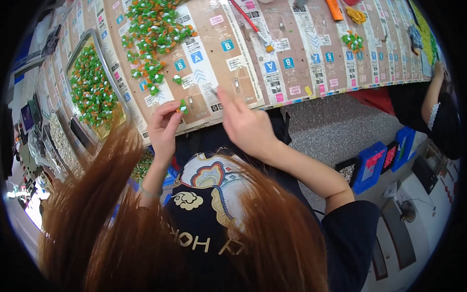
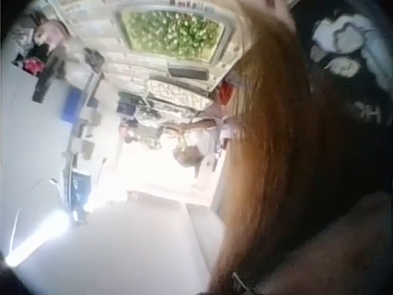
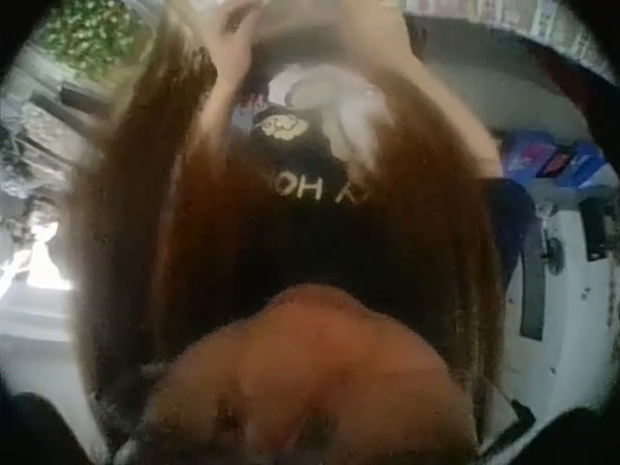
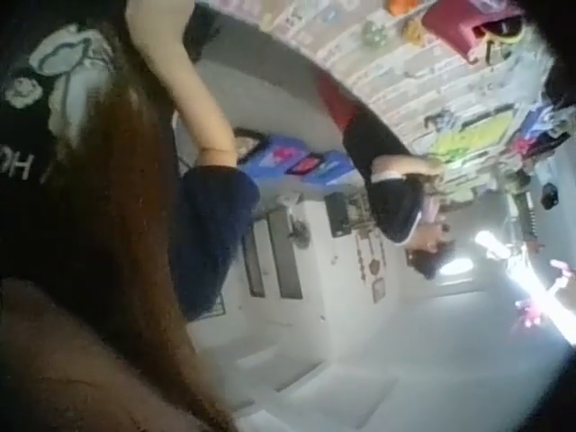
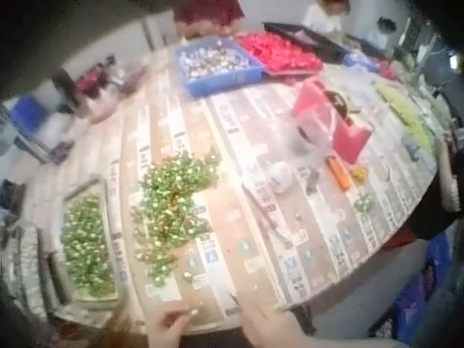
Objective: The person assembles small plastic toy figurines by hand, attaching various toy parts together using a glue bottle.
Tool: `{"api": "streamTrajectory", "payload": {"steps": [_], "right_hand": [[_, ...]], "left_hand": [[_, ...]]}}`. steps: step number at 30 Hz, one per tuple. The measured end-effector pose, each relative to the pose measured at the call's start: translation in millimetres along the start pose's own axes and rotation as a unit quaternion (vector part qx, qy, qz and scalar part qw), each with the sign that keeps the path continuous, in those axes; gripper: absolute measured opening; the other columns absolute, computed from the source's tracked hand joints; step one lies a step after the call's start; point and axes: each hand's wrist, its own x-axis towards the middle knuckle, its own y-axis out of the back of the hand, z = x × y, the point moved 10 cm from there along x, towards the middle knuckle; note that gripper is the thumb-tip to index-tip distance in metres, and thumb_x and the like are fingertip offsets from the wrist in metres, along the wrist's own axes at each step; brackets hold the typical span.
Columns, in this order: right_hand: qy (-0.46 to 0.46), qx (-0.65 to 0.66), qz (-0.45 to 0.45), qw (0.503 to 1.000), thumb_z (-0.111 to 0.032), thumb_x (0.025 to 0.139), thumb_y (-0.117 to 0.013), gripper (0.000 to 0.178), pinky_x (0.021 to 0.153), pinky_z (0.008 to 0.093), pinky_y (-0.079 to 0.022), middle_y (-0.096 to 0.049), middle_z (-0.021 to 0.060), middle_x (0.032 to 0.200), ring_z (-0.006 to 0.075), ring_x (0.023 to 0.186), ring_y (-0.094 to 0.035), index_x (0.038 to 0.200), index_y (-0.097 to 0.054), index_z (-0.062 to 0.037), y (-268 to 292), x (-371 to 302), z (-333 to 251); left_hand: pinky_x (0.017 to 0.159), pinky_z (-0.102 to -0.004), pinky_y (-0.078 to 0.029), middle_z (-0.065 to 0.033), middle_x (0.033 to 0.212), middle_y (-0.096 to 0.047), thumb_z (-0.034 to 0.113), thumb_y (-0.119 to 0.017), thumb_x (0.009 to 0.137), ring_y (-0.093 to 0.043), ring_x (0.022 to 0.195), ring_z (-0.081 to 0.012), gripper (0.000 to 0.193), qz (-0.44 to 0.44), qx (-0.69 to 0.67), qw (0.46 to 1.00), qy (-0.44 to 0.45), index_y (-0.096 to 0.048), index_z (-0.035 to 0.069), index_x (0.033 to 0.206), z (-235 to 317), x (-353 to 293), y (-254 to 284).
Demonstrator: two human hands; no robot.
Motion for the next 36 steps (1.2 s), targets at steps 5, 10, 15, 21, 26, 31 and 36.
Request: {"api": "streamTrajectory", "payload": {"steps": [5, 10, 15, 21, 26, 31, 36], "right_hand": [[-0.021, -0.050, 0.063, 0.997, -0.011, 0.073, -0.052, 0.036, 0.044, 0.0334, -0.043, -0.048, 0.0082, 0.075, 0.0238, 0.053, -0.053, 0.109, -0.045, -0.0077, 23.8, 25.7, 7.5], [-0.028, -0.141, 0.095, 0.985, -0.013, 0.073, -0.054, 0.033, 0.045, 0.0337, -0.043, -0.047, 0.0061, 0.075, 0.0231, 0.055, -0.053, 0.105, -0.048, -0.0118, 34.8, 57.5, 16.8], [0.052, -0.242, 0.172, 0.953, -0.011, 0.070, -0.057, 0.033, 0.062, 0.0340, -0.043, -0.048, 0.0099, 0.078, 0.0242, 0.074, -0.052, 0.102, -0.050, -0.0055, 48.6, 70.0, -5.8], [0.028, 0.275, -0.048, 0.960, -0.008, 0.070, -0.058, 0.027, 0.068, 0.0323, -0.042, -0.052, 0.0132, 0.087, 0.0259, 0.081, -0.052, 0.095, -0.054, -0.0014, 5.4, 58.5, -60.9], [0.049, 0.264, -0.024, 0.963, -0.005, 0.070, -0.056, 0.019, 0.062, 0.0292, -0.044, -0.055, 0.0105, 0.076, 0.0227, 0.072, -0.055, 0.089, -0.056, -0.0012, -5.8, 66.7, -55.6], [-0.001, 0.046, -0.056, 0.997, -0.009, 0.070, -0.055, 0.015, 0.061, 0.0341, -0.043, -0.052, 0.0117, 0.071, 0.0268, 0.071, -0.053, 0.082, -0.055, -0.0004, -9.1, 84.6, -32.6], [0.003, 0.035, 0.002, 0.999, -0.016, 0.070, -0.059, 0.030, 0.059, 0.0327, -0.041, -0.049, 0.0131, 0.075, 0.0271, 0.066, -0.051, 0.094, -0.052, -0.0019, 14.8, 93.5, -39.2]], "left_hand": [[0.081, -0.0278, -0.040, -0.0118, 0.099, -0.051, -0.001, -0.047, 0.079, -0.050, 0.091, -0.0179, 0.019, -0.005, -0.432, 0.883, 0.182, -0.048, 0.002, 0.097, -19.2, -12.5, -5.1], [0.081, -0.0295, -0.042, -0.0125, 0.099, -0.052, 0.002, -0.047, 0.080, -0.051, 0.090, -0.0187, 0.017, -0.045, -0.592, 0.772, 0.227, -0.046, 0.003, 0.097, -10.0, -22.7, -14.9], [0.078, -0.0287, -0.044, -0.0114, 0.097, -0.052, 0.005, -0.047, 0.081, -0.051, 0.089, -0.0181, 0.018, -0.070, -0.683, 0.674, 0.271, -0.046, 0.003, 0.099, -2.0, -28.7, -25.5], [0.077, -0.0276, -0.044, -0.0076, 0.093, -0.054, 0.007, -0.048, 0.081, -0.052, 0.088, -0.0161, 0.018, -0.040, -0.644, 0.708, 0.288, -0.049, 0.003, 0.098, -12.2, -23.0, -27.7], [0.070, -0.0245, -0.044, -0.0063, 0.089, -0.054, 0.008, -0.051, 0.079, -0.053, 0.078, -0.0143, 0.019, 0.018, -0.419, 0.876, 0.237, -0.052, 0.003, 0.097, -16.1, -4.7, 2.4], [0.058, -0.0250, -0.043, -0.0084, 0.086, -0.052, 0.006, -0.057, 0.073, -0.054, 0.067, -0.0150, 0.023, 0.097, 0.169, 0.981, -0.005, -0.053, 0.003, 0.095, 43.3, 34.8, 47.7], [0.055, -0.0258, -0.044, -0.0081, 0.086, -0.050, 0.005, -0.058, 0.071, -0.054, 0.064, -0.0160, 0.023, 0.072, 0.328, 0.939, -0.069, -0.053, 0.002, 0.094, 45.4, 42.6, 30.6]]}}
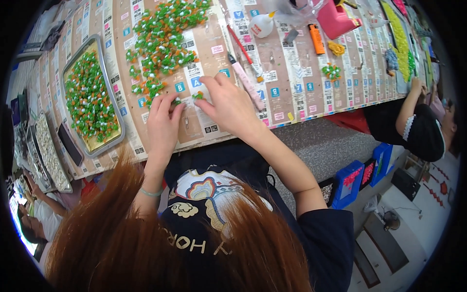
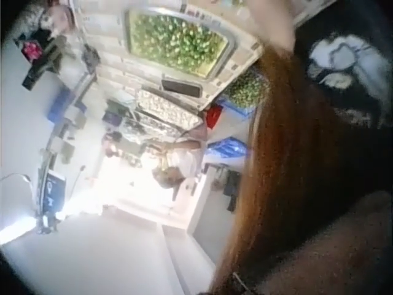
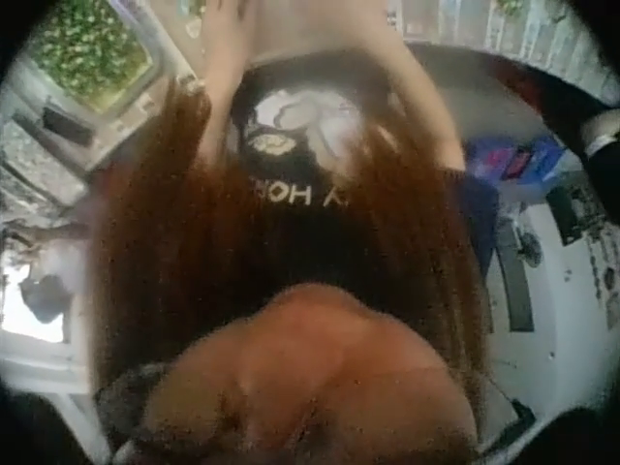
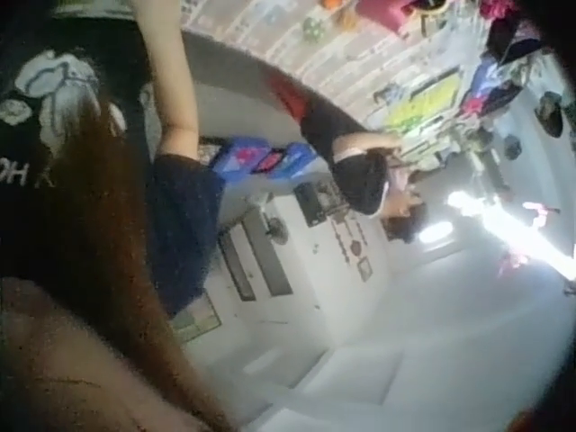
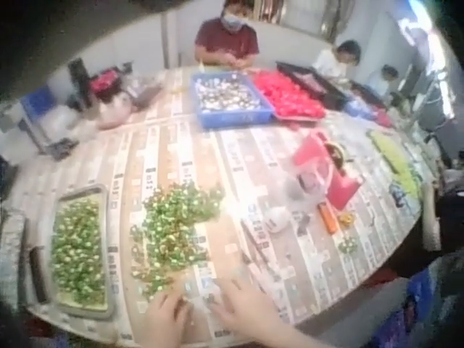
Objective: The person assembles small plastic toy figurines by hand, attaching various toy parts together using a glue bottle.
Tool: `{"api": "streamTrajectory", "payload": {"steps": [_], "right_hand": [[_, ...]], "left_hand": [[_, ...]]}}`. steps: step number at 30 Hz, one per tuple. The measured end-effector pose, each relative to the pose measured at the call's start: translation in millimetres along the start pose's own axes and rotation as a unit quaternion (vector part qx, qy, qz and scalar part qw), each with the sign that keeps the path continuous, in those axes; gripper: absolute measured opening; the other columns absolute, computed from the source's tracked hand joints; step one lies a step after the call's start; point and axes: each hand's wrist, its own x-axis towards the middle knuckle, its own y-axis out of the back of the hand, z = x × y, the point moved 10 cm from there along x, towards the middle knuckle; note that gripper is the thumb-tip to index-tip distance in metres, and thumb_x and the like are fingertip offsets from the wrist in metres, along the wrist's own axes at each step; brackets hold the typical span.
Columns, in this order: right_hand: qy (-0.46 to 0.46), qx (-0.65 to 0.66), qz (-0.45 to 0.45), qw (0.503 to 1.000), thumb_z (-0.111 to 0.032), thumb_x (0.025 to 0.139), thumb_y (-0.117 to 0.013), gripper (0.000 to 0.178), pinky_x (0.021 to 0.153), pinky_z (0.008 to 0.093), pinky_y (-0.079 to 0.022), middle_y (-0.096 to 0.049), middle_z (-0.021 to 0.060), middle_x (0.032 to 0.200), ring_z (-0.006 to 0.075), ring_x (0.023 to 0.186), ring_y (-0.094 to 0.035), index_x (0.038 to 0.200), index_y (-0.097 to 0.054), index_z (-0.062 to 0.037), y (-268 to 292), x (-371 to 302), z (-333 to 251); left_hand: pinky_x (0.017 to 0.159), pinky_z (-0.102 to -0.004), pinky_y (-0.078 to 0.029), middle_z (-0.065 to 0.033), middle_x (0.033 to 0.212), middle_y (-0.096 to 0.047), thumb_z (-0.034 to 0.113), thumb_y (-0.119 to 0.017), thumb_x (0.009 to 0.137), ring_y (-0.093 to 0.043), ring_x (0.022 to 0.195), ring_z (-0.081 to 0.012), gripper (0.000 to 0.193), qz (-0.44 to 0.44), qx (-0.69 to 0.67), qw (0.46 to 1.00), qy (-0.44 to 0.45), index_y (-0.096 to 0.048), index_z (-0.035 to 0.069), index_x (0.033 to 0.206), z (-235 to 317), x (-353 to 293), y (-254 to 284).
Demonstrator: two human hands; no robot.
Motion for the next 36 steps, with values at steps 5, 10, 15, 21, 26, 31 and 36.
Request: {"api": "streamTrajectory", "payload": {"steps": [5, 10, 15, 21, 26, 31, 36], "right_hand": [[-0.058, 0.055, 0.293, 0.953, -0.016, 0.069, -0.063, 0.046, 0.069, 0.0316, -0.039, -0.046, 0.0098, 0.088, 0.0197, 0.084, -0.047, 0.106, -0.042, 0.0021, 84.7, 4.4, 53.2], [-0.059, 0.092, 0.292, 0.950, -0.017, 0.068, -0.065, 0.050, 0.075, 0.0260, -0.039, -0.047, 0.0121, 0.100, 0.0158, 0.089, -0.047, 0.107, -0.041, 0.0030, 93.6, 50.3, 93.1], [-0.087, 0.260, 0.207, 0.939, -0.005, 0.073, -0.057, 0.039, 0.065, 0.0205, -0.044, -0.053, 0.0088, 0.093, 0.0117, 0.075, -0.053, 0.108, -0.041, 0.0022, 66.6, 55.7, 85.8], [-0.150, 0.560, 0.036, 0.814, 0.000, 0.072, -0.054, 0.040, 0.073, 0.0235, -0.042, -0.051, 0.0091, 0.098, 0.0136, 0.083, -0.053, 0.110, -0.039, 0.0005, 13.0, 12.1, -2.0], [-0.138, 0.458, -0.001, 0.878, -0.001, 0.066, -0.062, 0.039, 0.072, 0.0233, -0.041, -0.051, 0.0083, 0.094, 0.0120, 0.083, -0.051, 0.100, -0.042, -0.0006, 4.2, -16.9, -28.0], [-0.096, 0.438, 0.035, 0.893, -0.001, 0.063, -0.066, 0.035, 0.069, 0.0219, -0.041, -0.051, 0.0068, 0.089, 0.0097, 0.079, -0.050, 0.090, -0.043, -0.0022, 5.9, -24.1, -37.5], [-0.043, 0.370, 0.100, 0.923, -0.005, 0.064, -0.068, 0.036, 0.064, 0.0214, -0.042, -0.052, 0.0057, 0.084, 0.0099, 0.074, -0.052, 0.091, -0.044, -0.0015, 23.4, -29.6, -51.6]], "left_hand": [[0.068, -0.0242, -0.045, -0.0077, 0.093, -0.051, 0.000, -0.053, 0.075, -0.055, 0.076, -0.0135, 0.024, -0.016, -0.376, 0.914, 0.153, -0.050, 0.002, 0.098, -21.8, -4.7, 7.3], [0.073, -0.0256, -0.045, -0.0121, 0.097, -0.052, -0.003, -0.051, 0.075, -0.054, 0.083, -0.0163, 0.030, -0.044, -0.597, 0.775, 0.203, -0.046, -0.003, 0.104, -18.0, -17.0, 6.3], [0.076, -0.0249, -0.044, -0.0096, 0.098, -0.052, -0.005, -0.051, 0.075, -0.053, 0.087, -0.0152, 0.031, -0.046, -0.641, 0.745, 0.179, -0.045, -0.005, 0.105, -16.3, -26.7, 25.1], [0.077, -0.0245, -0.044, -0.0097, 0.097, -0.052, -0.005, -0.051, 0.075, -0.053, 0.088, -0.0146, 0.031, -0.051, -0.658, 0.729, 0.180, -0.045, -0.005, 0.106, -26.1, -28.7, 28.8], [0.078, -0.0230, -0.043, -0.0089, 0.097, -0.052, -0.005, -0.052, 0.075, -0.053, 0.088, -0.0136, 0.032, -0.045, -0.638, 0.750, 0.169, -0.045, -0.004, 0.106, -31.6, -29.1, 29.8], [0.078, -0.0218, -0.042, -0.0081, 0.097, -0.052, -0.005, -0.052, 0.075, -0.052, 0.087, -0.0124, 0.032, -0.042, -0.631, 0.755, 0.171, -0.045, -0.003, 0.106, -34.9, -31.7, 29.2], [0.076, -0.0209, -0.042, -0.0076, 0.096, -0.052, -0.004, -0.052, 0.075, -0.052, 0.086, -0.0113, 0.030, -0.026, -0.628, 0.762, 0.156, -0.046, -0.003, 0.105, -34.5, -33.5, 33.1]]}}
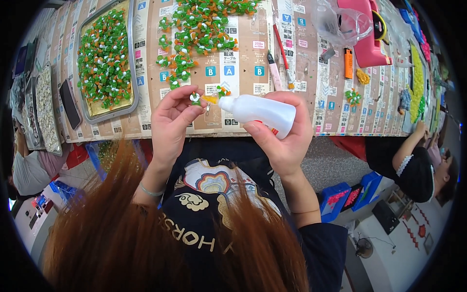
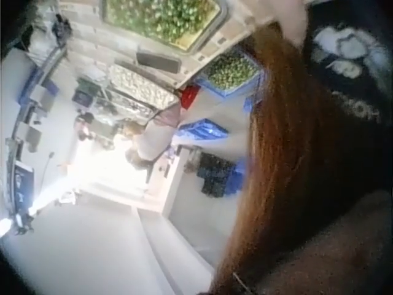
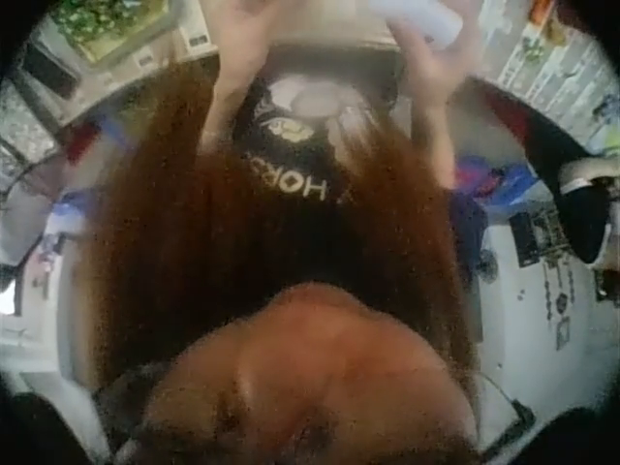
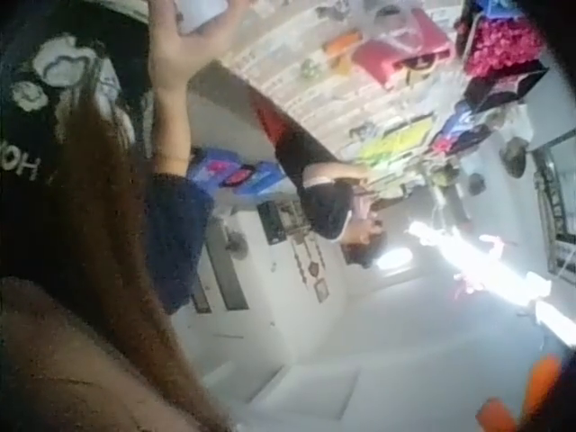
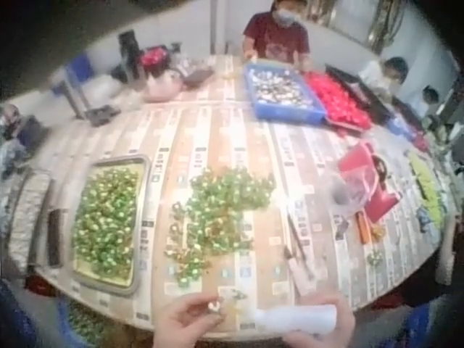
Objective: The person assembles small plastic toy figurines by hand, attaching various toy parts together using a glue bottle.
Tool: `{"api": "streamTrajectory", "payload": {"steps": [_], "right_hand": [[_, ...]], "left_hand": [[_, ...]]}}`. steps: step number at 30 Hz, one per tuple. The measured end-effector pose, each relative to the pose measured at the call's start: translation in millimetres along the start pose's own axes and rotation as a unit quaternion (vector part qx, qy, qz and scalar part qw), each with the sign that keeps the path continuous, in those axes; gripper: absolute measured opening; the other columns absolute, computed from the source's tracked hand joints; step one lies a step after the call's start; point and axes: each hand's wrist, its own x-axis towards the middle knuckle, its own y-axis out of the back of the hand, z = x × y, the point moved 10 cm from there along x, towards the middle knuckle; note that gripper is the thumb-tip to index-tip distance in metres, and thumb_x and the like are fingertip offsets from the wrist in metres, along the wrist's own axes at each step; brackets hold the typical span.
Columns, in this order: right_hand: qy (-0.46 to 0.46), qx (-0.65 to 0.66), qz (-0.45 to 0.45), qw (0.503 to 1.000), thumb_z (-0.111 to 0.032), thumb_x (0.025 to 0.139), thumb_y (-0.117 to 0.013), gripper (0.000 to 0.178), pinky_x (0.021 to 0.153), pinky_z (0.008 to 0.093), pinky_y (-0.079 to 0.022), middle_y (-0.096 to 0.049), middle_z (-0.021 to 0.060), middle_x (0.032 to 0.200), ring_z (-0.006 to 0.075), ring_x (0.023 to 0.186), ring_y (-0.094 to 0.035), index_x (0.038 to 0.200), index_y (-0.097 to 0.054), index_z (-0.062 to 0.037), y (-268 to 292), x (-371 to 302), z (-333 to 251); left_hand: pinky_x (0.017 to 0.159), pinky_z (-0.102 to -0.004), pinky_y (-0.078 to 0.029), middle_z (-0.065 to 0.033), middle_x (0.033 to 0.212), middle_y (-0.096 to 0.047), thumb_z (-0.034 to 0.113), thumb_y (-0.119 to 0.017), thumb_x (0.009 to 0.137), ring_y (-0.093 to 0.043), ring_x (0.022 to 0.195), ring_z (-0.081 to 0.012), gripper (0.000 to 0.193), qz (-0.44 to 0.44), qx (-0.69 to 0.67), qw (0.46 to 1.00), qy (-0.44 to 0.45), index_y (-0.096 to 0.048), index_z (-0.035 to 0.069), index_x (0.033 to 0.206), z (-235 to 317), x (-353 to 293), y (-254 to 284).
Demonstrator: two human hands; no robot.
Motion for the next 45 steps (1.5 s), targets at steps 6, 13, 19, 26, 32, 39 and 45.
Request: {"api": "streamTrajectory", "payload": {"steps": [6, 13, 19, 26, 32, 39, 45], "right_hand": [[-0.014, -0.034, -0.003, 0.999, -0.006, 0.065, -0.067, 0.034, 0.062, 0.0206, -0.043, -0.053, 0.0051, 0.081, 0.0096, 0.072, -0.053, 0.090, -0.045, -0.0014, -2.5, -3.0, 0.7], [-0.009, -0.045, -0.008, 0.999, -0.006, 0.065, -0.067, 0.034, 0.061, 0.0199, -0.043, -0.054, 0.0053, 0.081, 0.0092, 0.072, -0.053, 0.090, -0.045, -0.0014, -6.3, -2.6, 0.6], [-0.012, -0.066, -0.022, 0.997, -0.005, 0.065, -0.068, 0.033, 0.060, 0.0192, -0.042, -0.054, 0.0048, 0.081, 0.0085, 0.071, -0.053, 0.090, -0.046, -0.0014, -7.9, -2.6, 2.8], [-0.013, -0.061, -0.016, 0.998, -0.005, 0.064, -0.067, 0.034, 0.060, 0.0196, -0.042, -0.054, 0.0049, 0.081, 0.0085, 0.072, -0.052, 0.090, -0.045, -0.0014, -2.3, -1.8, 3.1], [-0.097, 0.207, -0.004, 0.973, 0.000, 0.067, -0.061, 0.034, 0.063, 0.0224, -0.045, -0.053, 0.0076, 0.084, 0.0110, 0.076, -0.053, 0.095, -0.042, -0.0014, 29.9, 17.2, 33.0], [-0.011, -0.011, 0.129, 0.992, 0.001, 0.070, -0.057, 0.037, 0.066, 0.0223, -0.044, -0.053, 0.0070, 0.088, 0.0106, 0.080, -0.051, 0.102, -0.041, 0.0022, 110.3, 70.8, 65.3], [0.021, -0.080, 0.133, 0.988, -0.004, 0.071, -0.060, 0.032, 0.066, 0.0218, -0.042, -0.052, 0.0049, 0.085, 0.0096, 0.074, -0.050, 0.098, -0.044, 0.0022, 120.3, 79.4, 80.3]], "left_hand": [[0.074, -0.0199, -0.042, -0.0067, 0.095, -0.052, -0.003, -0.053, 0.075, -0.051, 0.086, -0.0102, 0.030, 0.003, 0.007, 1.000, 0.009, -0.046, -0.003, 0.104, -0.4, -2.0, 1.1], [0.073, -0.0192, -0.041, -0.0065, 0.093, -0.053, -0.003, -0.054, 0.074, -0.051, 0.084, -0.0094, 0.031, 0.004, 0.008, 1.000, 0.010, -0.046, -0.003, 0.104, -1.5, -3.6, 2.9], [0.073, -0.0193, -0.041, -0.0068, 0.093, -0.053, -0.004, -0.053, 0.074, -0.052, 0.084, -0.0096, 0.031, 0.003, 0.007, 1.000, 0.011, -0.046, -0.003, 0.104, -3.9, -4.0, 3.2], [0.074, -0.0209, -0.042, -0.0074, 0.094, -0.053, -0.003, -0.053, 0.075, -0.052, 0.085, -0.0110, 0.030, -0.004, -0.002, 1.000, 0.017, -0.047, -0.003, 0.104, -6.0, -0.4, -2.7], [0.073, -0.0222, -0.043, -0.0088, 0.096, -0.053, -0.006, -0.051, 0.074, -0.054, 0.083, -0.0128, 0.030, 0.041, -0.007, 0.999, -0.001, -0.046, -0.003, 0.103, -3.0, -0.2, 3.9], [0.071, -0.0252, -0.045, -0.0110, 0.100, -0.051, -0.005, -0.050, 0.075, -0.055, 0.082, -0.0162, 0.032, 0.058, -0.043, 0.997, 0.002, -0.044, -0.003, 0.107, -1.8, -3.3, 21.0], [0.074, -0.0246, -0.045, -0.0120, 0.102, -0.051, 0.003, -0.046, 0.081, -0.054, 0.084, -0.0158, 0.029, 0.059, -0.138, 0.985, 0.085, -0.043, -0.001, 0.110, -12.5, -9.6, 32.8]]}}
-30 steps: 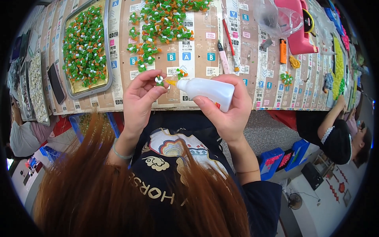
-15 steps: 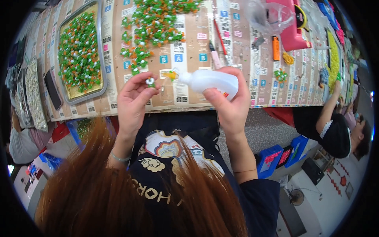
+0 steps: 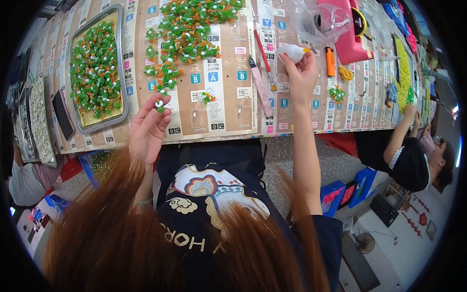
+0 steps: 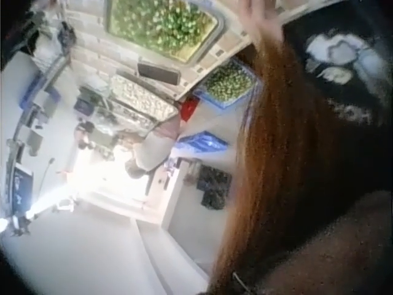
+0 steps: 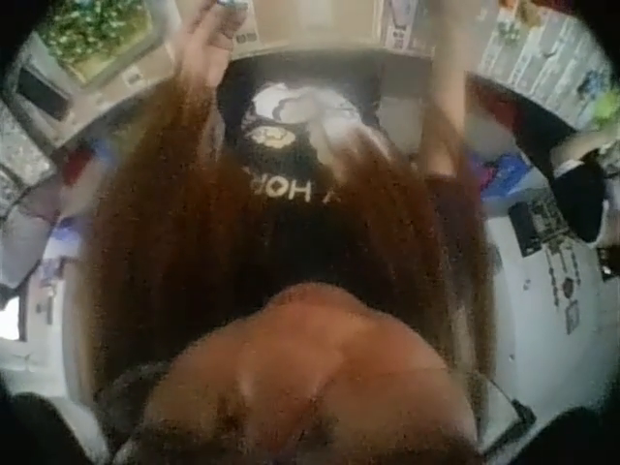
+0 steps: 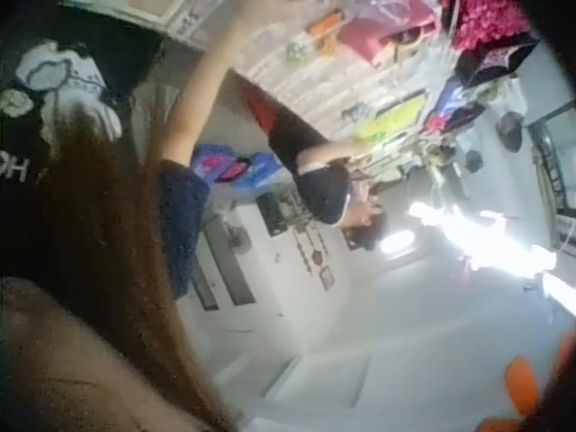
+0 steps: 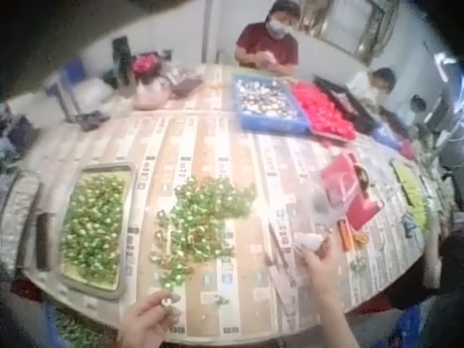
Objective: The person assembles small plastic toy figurines by hand, attaching various toy parts together using a glue bottle.
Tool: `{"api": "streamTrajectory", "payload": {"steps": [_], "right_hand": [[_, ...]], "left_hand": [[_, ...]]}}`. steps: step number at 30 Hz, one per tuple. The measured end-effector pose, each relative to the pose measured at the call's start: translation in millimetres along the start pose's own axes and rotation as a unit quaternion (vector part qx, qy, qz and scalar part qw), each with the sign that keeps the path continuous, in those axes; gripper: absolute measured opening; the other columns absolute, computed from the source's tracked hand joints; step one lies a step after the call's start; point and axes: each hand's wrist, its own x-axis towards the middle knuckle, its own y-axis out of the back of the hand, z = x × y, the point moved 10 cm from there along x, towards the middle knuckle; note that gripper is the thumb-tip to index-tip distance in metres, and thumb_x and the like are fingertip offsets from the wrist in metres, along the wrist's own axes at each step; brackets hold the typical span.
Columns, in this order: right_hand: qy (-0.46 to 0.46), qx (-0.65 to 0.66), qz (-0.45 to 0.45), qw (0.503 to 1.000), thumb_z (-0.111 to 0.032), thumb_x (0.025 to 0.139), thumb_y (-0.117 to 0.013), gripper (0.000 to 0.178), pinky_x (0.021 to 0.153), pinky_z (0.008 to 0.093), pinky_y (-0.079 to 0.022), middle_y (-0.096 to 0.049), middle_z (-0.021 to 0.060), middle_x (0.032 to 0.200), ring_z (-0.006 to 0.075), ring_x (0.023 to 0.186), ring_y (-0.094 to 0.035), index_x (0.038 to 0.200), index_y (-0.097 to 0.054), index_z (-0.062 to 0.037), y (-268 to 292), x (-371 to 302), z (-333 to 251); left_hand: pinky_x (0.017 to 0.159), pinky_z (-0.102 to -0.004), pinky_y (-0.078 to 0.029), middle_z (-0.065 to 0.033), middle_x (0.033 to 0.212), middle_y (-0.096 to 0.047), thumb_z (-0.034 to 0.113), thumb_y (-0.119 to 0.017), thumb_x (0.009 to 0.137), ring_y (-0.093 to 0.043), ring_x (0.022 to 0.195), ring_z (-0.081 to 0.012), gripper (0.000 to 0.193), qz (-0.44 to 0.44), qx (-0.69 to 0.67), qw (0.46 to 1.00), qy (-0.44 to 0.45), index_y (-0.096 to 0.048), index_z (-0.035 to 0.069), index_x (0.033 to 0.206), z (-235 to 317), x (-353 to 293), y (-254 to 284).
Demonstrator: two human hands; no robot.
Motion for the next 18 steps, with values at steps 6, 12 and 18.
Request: {"api": "streamTrajectory", "payload": {"steps": [6, 12, 18], "right_hand": [[0.183, -0.201, 0.033, 0.962, 0.000, 0.071, -0.056, 0.025, 0.068, 0.0280, -0.040, -0.050, 0.0073, 0.080, 0.0165, 0.075, -0.049, 0.094, -0.047, 0.0009, -39.3, -71.3, -57.8], [0.264, -0.243, -0.274, 0.892, 0.005, 0.066, -0.054, 0.018, 0.072, 0.0303, -0.041, -0.054, 0.0106, 0.085, 0.0242, 0.085, -0.050, 0.083, -0.055, -0.0010, -154.7, -117.9, -62.2], [0.156, -0.178, -0.259, 0.936, 0.004, 0.071, -0.052, 0.011, 0.065, 0.0276, -0.044, -0.054, 0.0101, 0.084, 0.0205, 0.074, -0.054, 0.081, -0.055, 0.0006, -162.0, -112.4, -47.5]], "left_hand": [[0.075, -0.0240, -0.046, -0.0110, 0.098, -0.053, 0.009, -0.044, 0.083, -0.053, 0.085, -0.0155, 0.027, -0.019, -0.111, 0.992, 0.054, -0.043, 0.000, 0.109, -18.9, 3.8, 21.5], [0.074, -0.0237, -0.046, -0.0094, 0.093, -0.054, 0.008, -0.047, 0.082, -0.054, 0.085, -0.0155, 0.025, -0.048, -0.182, 0.978, 0.095, -0.045, 0.001, 0.106, -34.2, 7.3, 19.7], [0.073, -0.0234, -0.047, -0.0091, 0.090, -0.054, 0.007, -0.047, 0.081, -0.054, 0.085, -0.0166, 0.023, -0.059, -0.226, 0.965, 0.119, -0.046, 0.001, 0.104, -34.3, -0.9, 18.1]]}}
